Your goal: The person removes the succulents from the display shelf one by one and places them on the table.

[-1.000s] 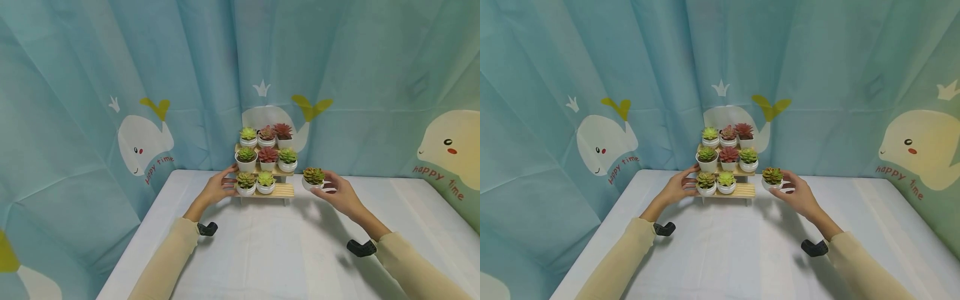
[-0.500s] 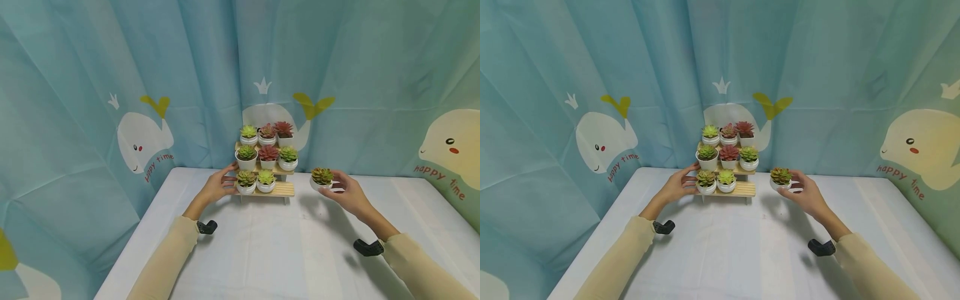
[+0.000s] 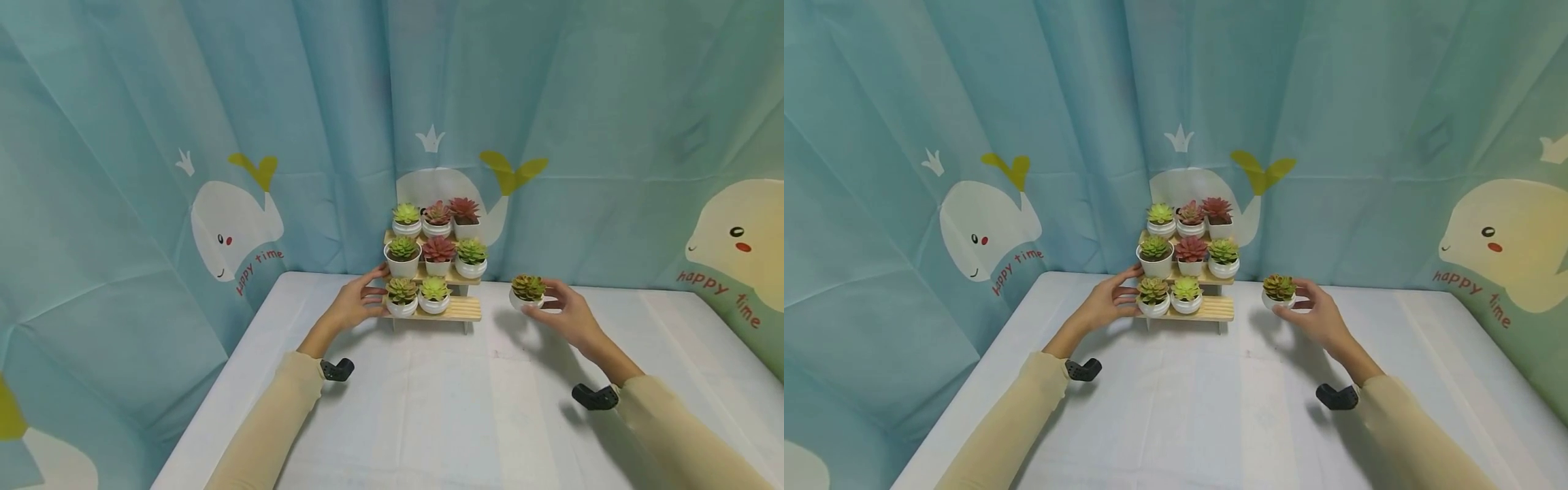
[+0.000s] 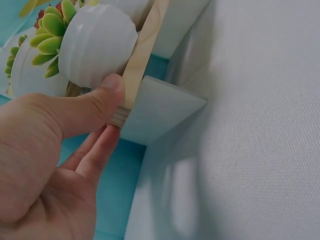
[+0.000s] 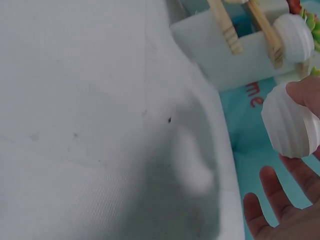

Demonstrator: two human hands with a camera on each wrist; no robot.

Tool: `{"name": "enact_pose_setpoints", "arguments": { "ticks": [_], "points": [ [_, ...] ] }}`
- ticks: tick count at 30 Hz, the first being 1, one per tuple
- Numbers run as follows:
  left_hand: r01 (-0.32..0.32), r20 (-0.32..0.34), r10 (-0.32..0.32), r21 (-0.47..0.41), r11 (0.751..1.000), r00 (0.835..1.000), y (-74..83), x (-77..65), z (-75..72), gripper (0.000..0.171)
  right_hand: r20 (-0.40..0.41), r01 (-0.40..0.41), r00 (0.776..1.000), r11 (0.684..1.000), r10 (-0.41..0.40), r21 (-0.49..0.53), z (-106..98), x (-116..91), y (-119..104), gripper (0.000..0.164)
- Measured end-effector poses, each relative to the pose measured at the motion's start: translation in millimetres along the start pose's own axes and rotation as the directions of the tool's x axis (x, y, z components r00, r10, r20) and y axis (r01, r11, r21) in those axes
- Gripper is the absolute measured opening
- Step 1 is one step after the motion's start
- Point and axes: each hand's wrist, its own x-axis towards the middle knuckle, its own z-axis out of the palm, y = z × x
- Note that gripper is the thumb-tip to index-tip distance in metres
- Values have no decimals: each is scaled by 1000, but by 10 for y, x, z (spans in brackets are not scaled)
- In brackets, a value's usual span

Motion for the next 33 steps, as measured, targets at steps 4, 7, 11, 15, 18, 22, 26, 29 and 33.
{"name": "enact_pose_setpoints", "arguments": {
  "ticks": [4,7,11,15,18,22,26,29,33],
  "points": [
    [15,3,-15,-2,1000,1000,4,2,-18,89,17,-28,999,999,28,20,35,84,87,84],
    [25,5,-25,-6,1000,1000,10,1,-28,88,18,-46,999,999,45,22,61,143,137,87],
    [25,8,-25,-6,1000,1000,23,-9,-37,87,18,-56,998,998,56,18,97,216,174,88],
    [28,8,-28,-2,1000,1000,23,-12,-36,87,37,-67,997,998,66,8,137,265,177,88],
    [28,8,-28,-6,1000,1000,26,-13,-33,87,51,-75,996,997,75,-1,169,297,183,90],
    [9,9,-9,-7,1000,1000,30,-13,-36,88,59,-81,995,997,81,-6,207,339,194,90],
    [-7,10,8,-16,1000,1000,26,-10,-41,87,68,-81,994,997,82,-9,239,373,206,87],
    [-6,13,7,-22,1000,1000,25,-9,-38,87,75,-80,994,997,80,-12,257,389,217,85],
    [-1,18,1,-21,1000,1000,22,-2,-23,88,73,-87,993,996,88,-26,275,405,242,83]
  ]
}}
